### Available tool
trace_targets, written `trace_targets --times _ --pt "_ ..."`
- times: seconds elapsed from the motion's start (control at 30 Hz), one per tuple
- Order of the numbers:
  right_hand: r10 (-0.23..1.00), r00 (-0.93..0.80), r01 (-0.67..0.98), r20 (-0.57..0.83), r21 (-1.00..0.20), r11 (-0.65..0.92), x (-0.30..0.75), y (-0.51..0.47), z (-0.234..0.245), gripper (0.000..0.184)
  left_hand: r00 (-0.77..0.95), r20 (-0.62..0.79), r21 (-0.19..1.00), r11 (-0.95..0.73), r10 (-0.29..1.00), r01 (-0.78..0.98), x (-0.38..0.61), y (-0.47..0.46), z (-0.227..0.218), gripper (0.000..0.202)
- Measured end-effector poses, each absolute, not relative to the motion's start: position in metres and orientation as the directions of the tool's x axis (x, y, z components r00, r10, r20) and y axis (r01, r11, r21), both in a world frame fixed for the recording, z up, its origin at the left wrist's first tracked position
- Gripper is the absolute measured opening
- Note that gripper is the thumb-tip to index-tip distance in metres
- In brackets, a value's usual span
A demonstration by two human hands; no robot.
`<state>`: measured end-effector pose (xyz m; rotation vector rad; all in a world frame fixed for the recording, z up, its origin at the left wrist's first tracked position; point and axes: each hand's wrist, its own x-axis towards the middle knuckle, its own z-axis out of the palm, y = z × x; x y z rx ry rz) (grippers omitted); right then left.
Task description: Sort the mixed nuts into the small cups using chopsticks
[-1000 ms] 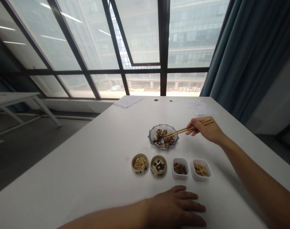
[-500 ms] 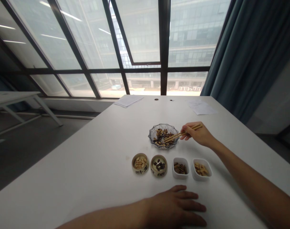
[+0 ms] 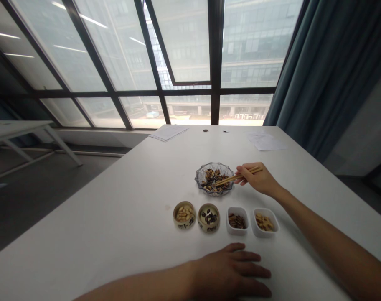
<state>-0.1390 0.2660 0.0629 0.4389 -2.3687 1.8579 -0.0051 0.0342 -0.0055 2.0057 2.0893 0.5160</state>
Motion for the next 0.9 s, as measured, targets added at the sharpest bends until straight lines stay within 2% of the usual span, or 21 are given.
trace_targets --times 0.23,0.47,0.57,0.73,0.9 --pt "-0.062 -0.961 -0.276 0.269 -0.948 0.160 -0.141 0.268 0.070 0.062 -0.053 0.099 0.385 0.011 0.994 0.923 -0.005 0.034 -0.007 0.045" --pt "-0.003 -0.956 -0.292 0.293 -0.954 0.067 -0.139 0.300 0.107 0.059 -0.062 0.089 0.388 0.023 0.994 0.921 -0.004 0.034 -0.005 0.045" --pt "-0.067 -0.953 -0.299 0.296 -0.953 0.042 -0.135 0.322 0.122 0.056 -0.063 0.086 0.394 0.024 0.994 0.919 -0.005 0.034 -0.005 0.045" --pt "-0.246 -0.932 -0.280 0.266 -0.960 0.022 -0.122 0.351 0.135 0.051 -0.066 0.083 0.425 0.025 0.994 0.905 -0.006 0.034 -0.004 0.045" --pt "-0.413 -0.890 -0.243 0.196 -0.968 0.065 -0.116 0.358 0.136 0.048 -0.071 0.078 0.434 0.030 0.994 0.900 -0.005 0.033 -0.005 0.046"
